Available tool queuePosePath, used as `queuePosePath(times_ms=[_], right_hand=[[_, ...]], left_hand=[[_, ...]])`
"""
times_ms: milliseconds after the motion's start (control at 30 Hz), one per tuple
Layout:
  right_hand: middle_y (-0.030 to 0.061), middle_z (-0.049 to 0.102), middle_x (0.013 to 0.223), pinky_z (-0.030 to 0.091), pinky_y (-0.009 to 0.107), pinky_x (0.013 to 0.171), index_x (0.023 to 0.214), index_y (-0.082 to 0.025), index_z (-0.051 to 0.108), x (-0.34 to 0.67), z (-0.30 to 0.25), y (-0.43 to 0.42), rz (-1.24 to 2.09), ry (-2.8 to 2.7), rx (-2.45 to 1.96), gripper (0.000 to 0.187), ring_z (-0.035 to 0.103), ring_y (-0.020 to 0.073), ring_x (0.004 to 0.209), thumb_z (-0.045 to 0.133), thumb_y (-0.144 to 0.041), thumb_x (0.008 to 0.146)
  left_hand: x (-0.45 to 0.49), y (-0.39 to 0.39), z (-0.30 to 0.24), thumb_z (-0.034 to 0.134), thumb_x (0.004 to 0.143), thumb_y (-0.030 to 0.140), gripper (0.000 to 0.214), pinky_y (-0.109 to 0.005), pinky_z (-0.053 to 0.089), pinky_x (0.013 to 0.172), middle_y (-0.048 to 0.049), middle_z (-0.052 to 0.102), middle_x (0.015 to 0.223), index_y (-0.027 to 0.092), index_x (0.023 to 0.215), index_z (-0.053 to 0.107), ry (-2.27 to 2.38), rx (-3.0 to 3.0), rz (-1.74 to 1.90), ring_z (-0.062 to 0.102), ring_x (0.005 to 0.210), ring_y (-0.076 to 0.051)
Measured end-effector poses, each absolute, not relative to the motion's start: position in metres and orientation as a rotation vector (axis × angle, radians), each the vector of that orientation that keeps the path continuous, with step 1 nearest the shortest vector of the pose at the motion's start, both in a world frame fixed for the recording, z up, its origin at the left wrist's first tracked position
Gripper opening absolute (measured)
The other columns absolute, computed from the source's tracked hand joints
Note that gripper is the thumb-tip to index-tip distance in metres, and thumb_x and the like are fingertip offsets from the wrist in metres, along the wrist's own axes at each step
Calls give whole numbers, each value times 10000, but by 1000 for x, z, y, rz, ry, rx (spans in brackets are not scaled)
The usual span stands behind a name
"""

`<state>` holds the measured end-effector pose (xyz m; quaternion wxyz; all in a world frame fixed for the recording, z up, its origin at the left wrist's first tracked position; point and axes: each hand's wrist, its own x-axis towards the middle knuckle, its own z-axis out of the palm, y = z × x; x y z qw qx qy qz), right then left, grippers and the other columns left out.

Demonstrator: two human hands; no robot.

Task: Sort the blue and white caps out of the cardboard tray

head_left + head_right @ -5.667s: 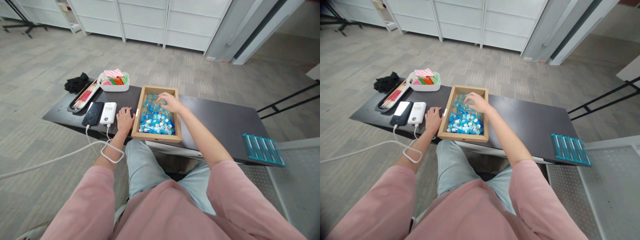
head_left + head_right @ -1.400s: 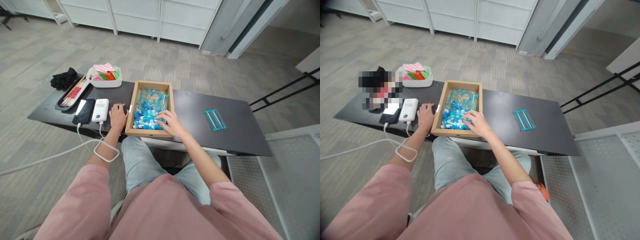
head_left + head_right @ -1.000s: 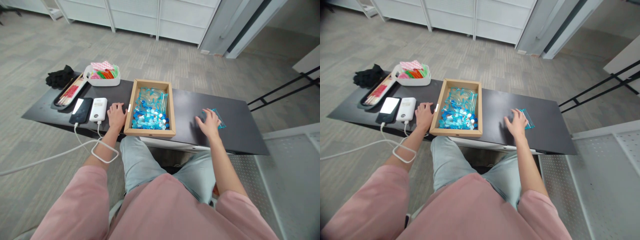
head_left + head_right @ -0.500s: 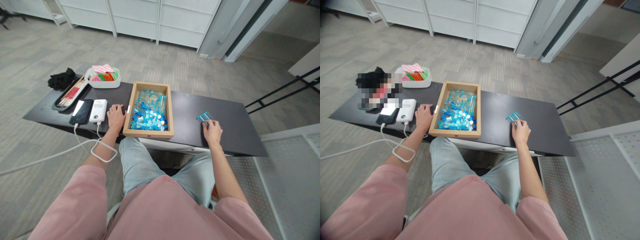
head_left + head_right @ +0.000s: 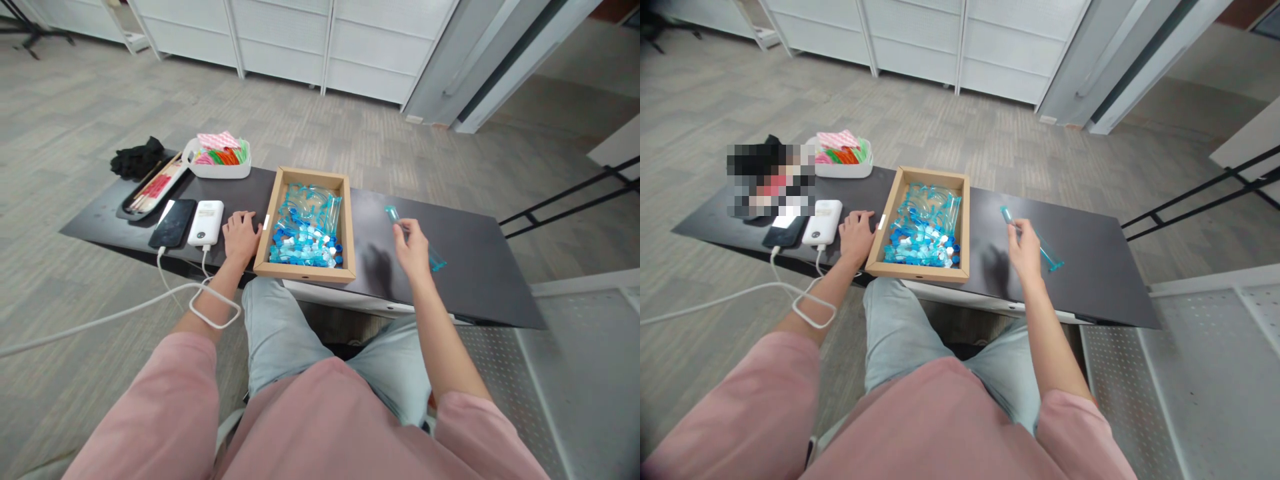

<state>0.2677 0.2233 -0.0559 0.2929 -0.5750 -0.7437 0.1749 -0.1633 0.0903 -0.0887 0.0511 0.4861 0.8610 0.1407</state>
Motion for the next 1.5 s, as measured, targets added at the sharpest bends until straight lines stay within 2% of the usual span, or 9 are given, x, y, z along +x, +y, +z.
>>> queuePosePath(times_ms=[133, 233, 400, 533, 733, 867, 1000, 1167, 1500], right_hand=[[179, 808, 1467, 618, 519, 1159, 1257, -266, 758, 166, -39, 255, 537, -2277, -1118, 210, 787, 355, 1234, 629, -375, 1133], [138, 803, 1505, 517, 587, 1261, 1237, -278, 796, 89, -29, 277, 436, -2552, -987, 141, 746, 380, 1393, 707, -258, 1130], [105, 787, 1632, 328, 657, 1382, 1283, -295, 842, 39, -24, 299, 342, -2708, -869, 280, 643, 398, 1581, 782, -137, 1061], [115, 766, 1649, 359, 654, 1350, 1346, -327, 846, 99, -28, 303, 352, -2559, -995, 306, 627, 405, 1588, 706, -216, 1097], [271, 735, 1619, 398, 707, 1300, 1408, -263, 838, 279, -54, 270, 257, -2139, -1747, 422, 617, 489, 1537, 725, -387, 1021], [254, 739, 1606, 459, 813, 1251, 1336, -447, 877, 359, -83, 234, 294, -2034, -1977, 428, 619, 579, 1506, 714, -569, 960], [184, 793, 1507, 546, 792, 1277, 1286, -547, 874, 373, -99, 212, 339, -2041, -1933, 430, 703, 513, 1471, 550, -545, 1004], [200, 828, 1429, 601, 677, 1286, 1266, -481, 874, 331, -84, 227, 431, -2017, -1712, 416, 767, 447, 1411, 536, -505, 1026], [168, 816, 1546, 433, 616, 1271, 1266, -254, 819, 95, -27, 344, 519, -2450, -1097, 255, 666, 401, 1516, 673, -255, 1058]], left_hand=[[-164, 90, -90, 532, 1202, 287, 545, -615, 445, 1308, -313, 581, 1715, 82, 1697, 638, 2618, 1495, 447, 545, 1580, -481], [-163, 90, -91, 526, 1191, 297, 539, -606, 455, 1297, -307, 588, 1715, 107, 1678, 654, 2626, 1496, 452, 553, 1580, -481], [-163, 90, -90, 533, 1159, 305, 551, -603, 458, 1307, -280, 610, 1706, 163, 1671, 680, 2627, 1469, 479, 564, 1573, -471], [-164, 88, -90, 496, 1156, 355, 598, -625, 450, 1313, -280, 601, 1714, 177, 1697, 679, 2605, 1482, 497, 554, 1574, -471], [-166, 87, -91, 457, 1139, 385, 652, -655, 436, 1310, -275, 594, 1727, 175, 1718, 672, 2582, 1486, 512, 538, 1584, -474], [-166, 87, -93, 457, 1143, 406, 645, -637, 426, 1323, -239, 589, 1743, 240, 1726, 676, 2592, 1472, 513, 526, 1599, -448], [-166, 87, -91, 433, 1147, 416, 666, -610, 418, 1336, -244, 572, 1755, 200, 1737, 656, 2600, 1467, 472, 513, 1602, -434], [-165, 87, -87, 415, 1146, 413, 697, -604, 424, 1327, -290, 566, 1745, 116, 1733, 648, 2596, 1465, 437, 515, 1598, -456], [-166, 88, -90, 468, 1143, 416, 642, -616, 472, 1333, -201, 606, 1735, 356, 1737, 705, 2633, 1458, 454, 549, 1607, -438]])
